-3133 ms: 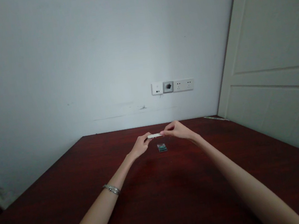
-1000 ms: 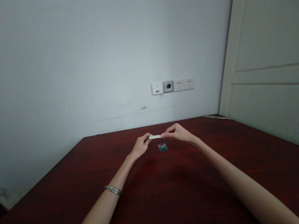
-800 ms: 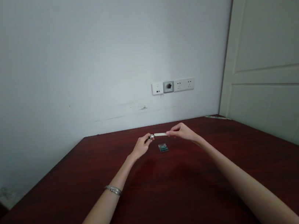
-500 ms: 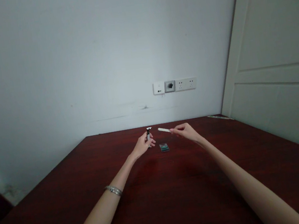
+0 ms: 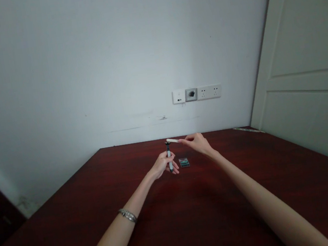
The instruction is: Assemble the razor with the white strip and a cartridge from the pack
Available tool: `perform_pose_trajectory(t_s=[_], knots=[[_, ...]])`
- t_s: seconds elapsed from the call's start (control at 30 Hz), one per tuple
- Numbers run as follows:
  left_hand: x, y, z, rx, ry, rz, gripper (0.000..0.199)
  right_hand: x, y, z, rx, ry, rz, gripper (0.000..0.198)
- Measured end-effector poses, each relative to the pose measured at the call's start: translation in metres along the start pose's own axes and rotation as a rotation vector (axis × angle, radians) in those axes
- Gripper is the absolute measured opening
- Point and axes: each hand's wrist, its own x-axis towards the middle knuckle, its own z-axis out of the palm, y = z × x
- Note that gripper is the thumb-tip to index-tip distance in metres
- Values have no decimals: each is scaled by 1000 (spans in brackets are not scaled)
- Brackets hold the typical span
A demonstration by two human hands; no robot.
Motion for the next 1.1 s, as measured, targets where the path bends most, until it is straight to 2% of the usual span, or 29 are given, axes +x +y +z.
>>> perform_pose_trajectory(t_s=[0.17,0.37,0.57,0.83,1.1], knots=[[-3,2,4,-16,-33,-1,27,5,0,2,-7,-35,-2,59],[-3,2,5,-31,-28,5,27,8,14,-12,-23,-65,-3,63],[-4,3,7,-37,-41,10,29,10,2,-7,13,-66,-26,63],[-5,7,8,-24,-3,43,30,12,13,-14,20,-79,-48,65],[-5,5,8,-10,-29,38,29,12,5,-7,54,-60,-64,65]])
